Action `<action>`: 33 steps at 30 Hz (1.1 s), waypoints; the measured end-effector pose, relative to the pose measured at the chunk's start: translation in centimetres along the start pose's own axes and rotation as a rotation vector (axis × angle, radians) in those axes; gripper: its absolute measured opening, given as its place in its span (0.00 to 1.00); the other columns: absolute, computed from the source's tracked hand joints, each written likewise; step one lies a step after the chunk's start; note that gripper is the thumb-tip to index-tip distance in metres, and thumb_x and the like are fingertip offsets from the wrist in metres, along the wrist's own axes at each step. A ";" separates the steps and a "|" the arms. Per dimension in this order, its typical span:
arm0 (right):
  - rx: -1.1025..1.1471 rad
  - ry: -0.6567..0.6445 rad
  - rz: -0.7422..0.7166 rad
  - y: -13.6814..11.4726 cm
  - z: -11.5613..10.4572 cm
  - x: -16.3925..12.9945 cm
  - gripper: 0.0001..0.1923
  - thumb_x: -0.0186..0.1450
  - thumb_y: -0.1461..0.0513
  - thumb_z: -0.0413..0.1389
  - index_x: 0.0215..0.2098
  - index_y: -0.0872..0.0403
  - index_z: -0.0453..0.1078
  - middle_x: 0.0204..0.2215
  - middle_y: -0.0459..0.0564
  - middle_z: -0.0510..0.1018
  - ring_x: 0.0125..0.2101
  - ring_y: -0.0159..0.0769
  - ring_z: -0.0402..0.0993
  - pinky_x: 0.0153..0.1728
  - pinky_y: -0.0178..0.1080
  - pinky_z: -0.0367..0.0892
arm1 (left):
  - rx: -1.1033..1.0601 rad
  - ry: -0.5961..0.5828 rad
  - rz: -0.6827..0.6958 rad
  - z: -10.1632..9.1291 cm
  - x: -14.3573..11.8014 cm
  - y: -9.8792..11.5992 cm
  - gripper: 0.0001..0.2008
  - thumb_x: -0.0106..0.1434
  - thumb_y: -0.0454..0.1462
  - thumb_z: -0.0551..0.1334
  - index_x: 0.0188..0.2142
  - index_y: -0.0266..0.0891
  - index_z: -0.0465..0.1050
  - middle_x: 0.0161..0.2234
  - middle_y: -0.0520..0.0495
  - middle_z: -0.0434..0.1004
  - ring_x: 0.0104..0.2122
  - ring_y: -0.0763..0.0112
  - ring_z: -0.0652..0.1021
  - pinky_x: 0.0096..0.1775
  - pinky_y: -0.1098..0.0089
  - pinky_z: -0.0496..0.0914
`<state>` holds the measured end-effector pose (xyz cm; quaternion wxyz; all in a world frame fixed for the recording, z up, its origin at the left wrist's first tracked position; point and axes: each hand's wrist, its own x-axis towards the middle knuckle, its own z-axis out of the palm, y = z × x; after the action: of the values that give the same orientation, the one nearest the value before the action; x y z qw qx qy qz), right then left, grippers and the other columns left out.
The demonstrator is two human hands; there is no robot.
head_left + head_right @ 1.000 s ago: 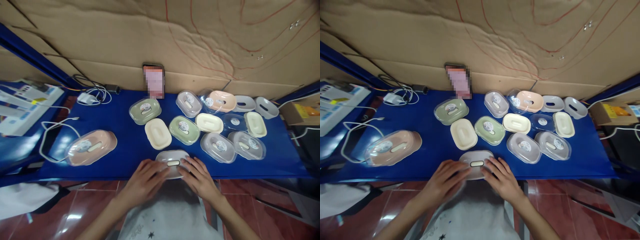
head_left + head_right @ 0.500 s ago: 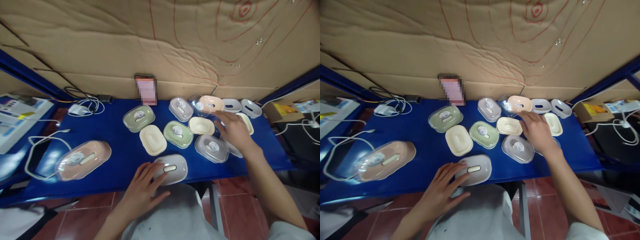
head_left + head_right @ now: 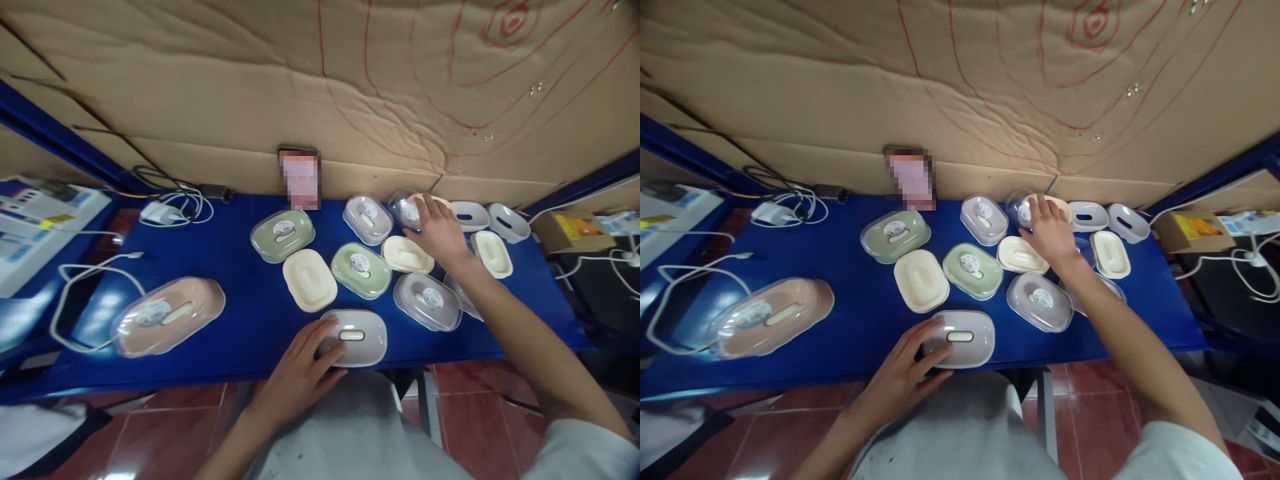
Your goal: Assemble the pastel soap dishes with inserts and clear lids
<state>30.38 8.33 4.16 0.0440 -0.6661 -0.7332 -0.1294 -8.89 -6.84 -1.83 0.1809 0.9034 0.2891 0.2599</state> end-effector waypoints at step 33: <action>0.733 0.009 0.214 -15.5 -4.0 -17.6 0.28 0.79 0.60 0.47 0.76 0.37 0.59 0.69 0.53 0.72 0.68 0.50 0.70 0.62 0.58 0.76 | -0.267 -0.114 -0.193 0.0 0.6 -1.1 0.40 0.72 0.36 0.68 0.76 0.54 0.50 0.74 0.35 0.59 0.73 0.45 0.67 0.66 0.40 0.73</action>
<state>16.52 -10.85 1.79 0.2959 -0.6784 -0.6569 0.1440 -8.91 -5.63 -2.09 0.3393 0.8527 0.3269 0.2258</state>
